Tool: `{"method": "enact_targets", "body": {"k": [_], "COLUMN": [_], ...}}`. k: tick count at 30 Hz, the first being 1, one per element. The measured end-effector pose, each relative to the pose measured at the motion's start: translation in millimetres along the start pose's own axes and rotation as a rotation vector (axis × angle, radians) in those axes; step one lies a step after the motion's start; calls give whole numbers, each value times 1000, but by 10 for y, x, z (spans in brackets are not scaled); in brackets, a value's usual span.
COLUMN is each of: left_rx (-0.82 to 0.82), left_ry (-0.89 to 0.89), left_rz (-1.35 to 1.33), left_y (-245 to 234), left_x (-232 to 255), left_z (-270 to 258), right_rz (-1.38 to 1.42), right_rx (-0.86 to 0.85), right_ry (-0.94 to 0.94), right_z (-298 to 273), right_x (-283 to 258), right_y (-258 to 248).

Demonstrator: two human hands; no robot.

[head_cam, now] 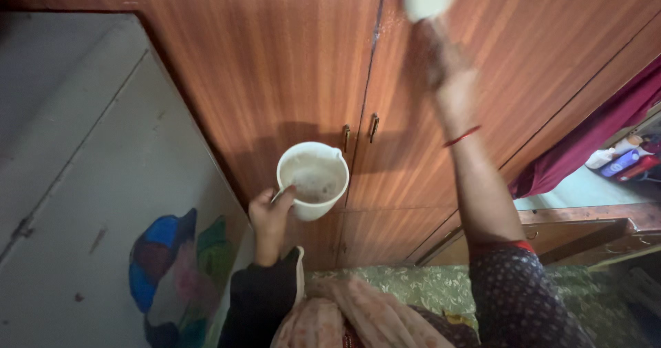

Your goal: The person scrubs the exterior of a wooden wardrobe with a brush dipped in soapy water from a white bucket. They repeatedly apply the brush to the surface, creating foam, and occasionally dip the brush back into the bucket to reload the cleaning solution.

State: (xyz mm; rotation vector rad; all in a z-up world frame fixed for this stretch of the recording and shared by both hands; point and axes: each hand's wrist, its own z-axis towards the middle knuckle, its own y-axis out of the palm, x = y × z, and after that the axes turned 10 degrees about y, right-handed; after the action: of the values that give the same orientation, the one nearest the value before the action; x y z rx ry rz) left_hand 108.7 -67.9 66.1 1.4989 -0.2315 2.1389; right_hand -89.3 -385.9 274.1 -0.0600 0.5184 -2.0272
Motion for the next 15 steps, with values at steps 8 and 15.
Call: {"method": "enact_targets", "body": {"k": [8, 15], "left_rx": [-30, -154], "left_ry": [-42, -102], "left_rz": [31, 36], "left_y": [29, 8], "left_x": [-157, -175], "left_z": [-77, -194], "right_rz": [189, 14], "right_rx": [-587, 50], "right_ry": [542, -197], "right_z": [-571, 233], "right_x": [-525, 75], "right_y": [214, -19]}}
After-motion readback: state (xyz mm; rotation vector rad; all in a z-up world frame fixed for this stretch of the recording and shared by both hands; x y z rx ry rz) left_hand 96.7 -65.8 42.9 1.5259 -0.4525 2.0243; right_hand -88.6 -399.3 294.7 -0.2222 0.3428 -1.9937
